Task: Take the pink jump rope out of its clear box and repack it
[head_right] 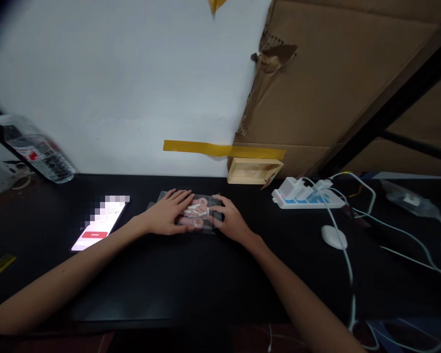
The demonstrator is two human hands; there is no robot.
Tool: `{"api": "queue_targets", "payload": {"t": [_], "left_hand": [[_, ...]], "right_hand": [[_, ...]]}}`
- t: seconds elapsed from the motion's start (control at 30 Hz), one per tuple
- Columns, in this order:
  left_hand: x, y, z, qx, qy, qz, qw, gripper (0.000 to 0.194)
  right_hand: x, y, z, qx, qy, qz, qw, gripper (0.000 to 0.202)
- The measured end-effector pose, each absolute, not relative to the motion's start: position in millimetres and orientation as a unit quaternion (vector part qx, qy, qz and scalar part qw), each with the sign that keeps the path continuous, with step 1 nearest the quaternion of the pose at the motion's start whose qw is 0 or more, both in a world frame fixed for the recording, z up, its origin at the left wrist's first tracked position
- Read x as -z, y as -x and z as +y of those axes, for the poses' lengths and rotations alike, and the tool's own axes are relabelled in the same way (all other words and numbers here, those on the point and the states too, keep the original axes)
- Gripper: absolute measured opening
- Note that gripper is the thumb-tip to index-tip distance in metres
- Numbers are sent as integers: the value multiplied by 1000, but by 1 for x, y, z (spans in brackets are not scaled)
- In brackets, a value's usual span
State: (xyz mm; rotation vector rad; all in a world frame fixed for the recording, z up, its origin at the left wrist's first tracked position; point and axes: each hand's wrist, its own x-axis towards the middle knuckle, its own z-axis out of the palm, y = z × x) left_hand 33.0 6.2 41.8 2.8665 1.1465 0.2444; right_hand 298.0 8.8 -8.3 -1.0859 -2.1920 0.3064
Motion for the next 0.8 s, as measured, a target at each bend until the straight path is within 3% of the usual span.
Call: {"api": "queue_targets", "payload": {"t": [0.43,0.8], "left_hand": [[-42,-32,8,-70,-923,375,39,94],[-39,-22,19,-82,-919,382,54,99]], "right_hand": [[15,-297,15,-190,400,-799,406,16],[11,-306,21,-158,447,-782,406,13]]}}
